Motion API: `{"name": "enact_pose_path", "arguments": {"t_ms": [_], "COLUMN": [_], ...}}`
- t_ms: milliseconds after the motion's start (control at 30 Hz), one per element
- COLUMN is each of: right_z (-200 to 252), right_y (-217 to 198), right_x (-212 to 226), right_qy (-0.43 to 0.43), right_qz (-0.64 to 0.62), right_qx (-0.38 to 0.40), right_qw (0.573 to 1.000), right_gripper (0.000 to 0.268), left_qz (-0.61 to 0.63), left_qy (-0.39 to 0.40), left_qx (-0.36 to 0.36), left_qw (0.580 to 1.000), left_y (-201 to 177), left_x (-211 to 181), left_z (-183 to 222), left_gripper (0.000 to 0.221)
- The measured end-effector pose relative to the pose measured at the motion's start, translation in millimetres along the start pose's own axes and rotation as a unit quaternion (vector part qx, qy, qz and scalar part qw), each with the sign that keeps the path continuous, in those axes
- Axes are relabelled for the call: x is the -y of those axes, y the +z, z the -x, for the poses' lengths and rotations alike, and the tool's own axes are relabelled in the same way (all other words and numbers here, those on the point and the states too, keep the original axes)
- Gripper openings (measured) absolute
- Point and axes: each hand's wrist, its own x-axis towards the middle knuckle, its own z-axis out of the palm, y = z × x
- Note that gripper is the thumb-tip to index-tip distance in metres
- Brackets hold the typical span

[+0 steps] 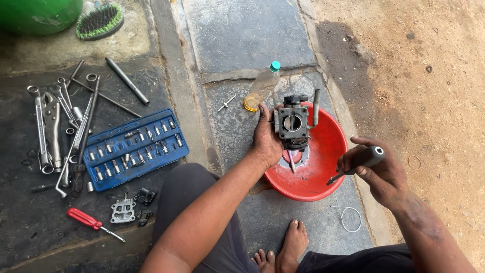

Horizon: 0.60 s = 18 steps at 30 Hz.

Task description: Disassembling and inspecting a carburetor using a screwdriver while sitting on the ground.

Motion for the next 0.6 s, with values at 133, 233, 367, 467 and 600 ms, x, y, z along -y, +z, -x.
{"name": "enact_pose_path", "arguments": {"t_ms": [133, 233, 367, 467, 600], "right_z": [2.3, 4.1, -1.5, -8.7, -17.1], "right_y": [2.6, 7.4, 19.2, 29.8, 39.2], "right_x": [-5.0, -8.6, -5.1, 4.3, 12.6], "right_qy": [0.026, 0.039, 0.048, 0.073, 0.086], "right_qz": [-0.001, 0.050, 0.147, 0.246, 0.289], "right_qx": [0.015, 0.030, 0.104, 0.160, 0.213], "right_qw": [1.000, 0.998, 0.983, 0.953, 0.929], "right_gripper": [0.056, 0.049, 0.042, 0.042, 0.039], "left_qz": [-0.043, -0.124, -0.336, -0.443, -0.478], "left_qy": [0.049, 0.092, 0.236, 0.322, 0.363], "left_qx": [0.013, 0.018, 0.052, 0.070, 0.087], "left_qw": [0.998, 0.988, 0.910, 0.834, 0.795], "left_y": [-1.3, 11.3, 11.4, 18.4, 23.6], "left_x": [3.9, 1.1, 0.5, -3.3, -3.8], "left_z": [0.0, 7.3, 10.1, 17.9, 23.1], "left_gripper": [0.073, 0.081, 0.097, 0.108, 0.116]}}
